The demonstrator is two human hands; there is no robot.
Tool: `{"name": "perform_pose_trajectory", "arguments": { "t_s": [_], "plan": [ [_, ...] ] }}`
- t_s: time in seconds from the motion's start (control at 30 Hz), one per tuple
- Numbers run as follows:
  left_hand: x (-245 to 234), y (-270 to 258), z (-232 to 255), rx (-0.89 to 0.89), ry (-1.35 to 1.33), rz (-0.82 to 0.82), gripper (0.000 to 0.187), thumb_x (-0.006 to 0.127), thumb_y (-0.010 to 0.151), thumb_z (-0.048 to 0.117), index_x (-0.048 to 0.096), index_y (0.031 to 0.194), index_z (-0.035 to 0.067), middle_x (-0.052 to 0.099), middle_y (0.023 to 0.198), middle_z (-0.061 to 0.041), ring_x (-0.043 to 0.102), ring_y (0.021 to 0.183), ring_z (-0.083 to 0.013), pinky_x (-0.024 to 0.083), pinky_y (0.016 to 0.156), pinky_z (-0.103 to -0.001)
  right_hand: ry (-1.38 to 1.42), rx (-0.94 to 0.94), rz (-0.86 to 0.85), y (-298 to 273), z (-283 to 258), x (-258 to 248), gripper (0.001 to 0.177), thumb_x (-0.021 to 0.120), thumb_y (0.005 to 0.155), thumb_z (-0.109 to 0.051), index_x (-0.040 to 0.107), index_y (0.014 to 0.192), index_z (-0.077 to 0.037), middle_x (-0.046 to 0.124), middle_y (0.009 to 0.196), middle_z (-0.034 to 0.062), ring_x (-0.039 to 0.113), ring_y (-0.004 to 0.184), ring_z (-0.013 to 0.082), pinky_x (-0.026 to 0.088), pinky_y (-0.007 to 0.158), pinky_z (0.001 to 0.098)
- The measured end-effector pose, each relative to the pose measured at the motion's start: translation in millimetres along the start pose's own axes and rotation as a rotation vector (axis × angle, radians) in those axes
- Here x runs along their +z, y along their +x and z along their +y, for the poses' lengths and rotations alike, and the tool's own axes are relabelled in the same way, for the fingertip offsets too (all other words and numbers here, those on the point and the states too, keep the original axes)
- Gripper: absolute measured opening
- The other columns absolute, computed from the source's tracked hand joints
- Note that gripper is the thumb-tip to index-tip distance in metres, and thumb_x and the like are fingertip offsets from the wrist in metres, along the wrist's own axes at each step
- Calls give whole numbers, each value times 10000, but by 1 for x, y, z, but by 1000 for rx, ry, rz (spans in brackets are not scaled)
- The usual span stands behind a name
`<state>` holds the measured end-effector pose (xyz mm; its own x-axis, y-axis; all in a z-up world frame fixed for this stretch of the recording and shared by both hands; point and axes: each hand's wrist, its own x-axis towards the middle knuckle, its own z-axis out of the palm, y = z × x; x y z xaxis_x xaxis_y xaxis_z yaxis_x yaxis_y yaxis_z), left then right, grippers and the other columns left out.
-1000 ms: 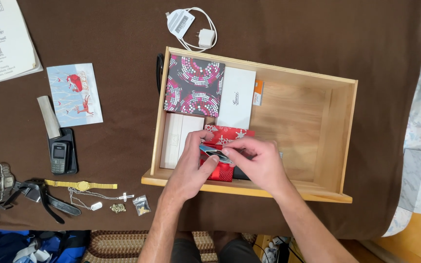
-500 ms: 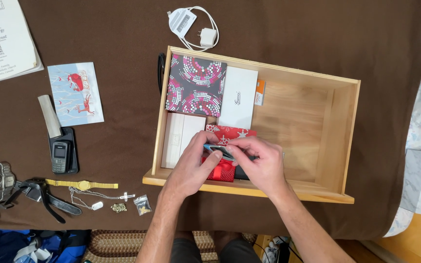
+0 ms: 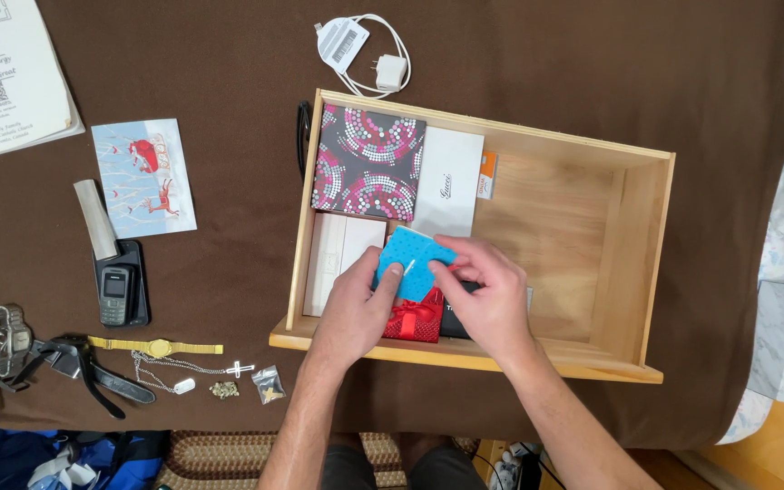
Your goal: The person places several small gift boxes, a Timex watch box, a power bank, cards, and a pair of sunglasses into a wooden drawer. They also handle a necklace and a cable, placing them into the drawer.
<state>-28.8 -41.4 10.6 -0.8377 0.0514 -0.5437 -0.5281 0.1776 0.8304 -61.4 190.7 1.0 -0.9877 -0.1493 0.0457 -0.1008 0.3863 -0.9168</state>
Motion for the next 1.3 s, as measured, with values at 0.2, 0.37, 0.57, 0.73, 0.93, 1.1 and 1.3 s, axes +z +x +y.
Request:
{"name": "perform_pose_trajectory", "arguments": {
  "t_s": [0.2,0.37,0.57,0.73,0.93,1.1,1.3],
  "plan": [
    [-1,-5,15,13,62,53,371,541,1325,263,820,1306,20,708,963,-194,831,1020,-382,678,947,-596,-153,-225,63,5,-17,12,328,906,1112,107,942,1409,-27,838,1545,289,946,1225,443,843,827,462],
    [4,-7,11,34,97,79,389,522,1321,257,826,1379,22,728,1052,-208,843,1120,-449,678,1016,-627,-204,-316,95,4,-14,16,279,930,1094,95,958,1337,-40,843,1557,246,933,1300,427,847,870,433],
    [12,-11,11,110,87,120,393,501,1331,246,811,1447,35,749,1181,-253,833,1260,-554,664,1105,-698,-261,-371,131,8,-12,13,211,973,1053,69,967,1211,-71,884,1481,181,955,1253,385,849,889,415],
    [19,-14,7,162,82,147,369,517,1342,231,808,1511,81,755,1290,-208,831,1352,-519,663,1181,-683,-230,-261,100,6,-17,11,211,1033,1003,-13,871,1123,-76,894,1412,131,959,1137,338,838,883,402],
    [17,-15,-18,269,53,248,312,577,1355,295,814,1474,131,716,1301,-155,838,1344,-506,692,1157,-643,-344,-307,32,15,-35,15,135,995,1059,-80,898,1131,-140,847,1479,113,904,1230,351,807,941,443],
    [0,-19,-30,214,44,432,193,824,1262,336,896,1358,184,756,1154,-129,880,1181,-435,720,992,-589,-168,-157,-195,34,-25,20,73,1019,1030,-99,960,1019,-142,861,1085,68,840,966,311,737,812,434],
    [-26,-15,-69,-26,-671,325,175,848,1196,75,905,1360,46,844,1047,-85,870,981,-164,856,909,-427,117,178,-129,33,21,27,141,864,1219,-44,889,1081,-43,760,1094,78,654,1015,135,653,974,402]
  ]
}}
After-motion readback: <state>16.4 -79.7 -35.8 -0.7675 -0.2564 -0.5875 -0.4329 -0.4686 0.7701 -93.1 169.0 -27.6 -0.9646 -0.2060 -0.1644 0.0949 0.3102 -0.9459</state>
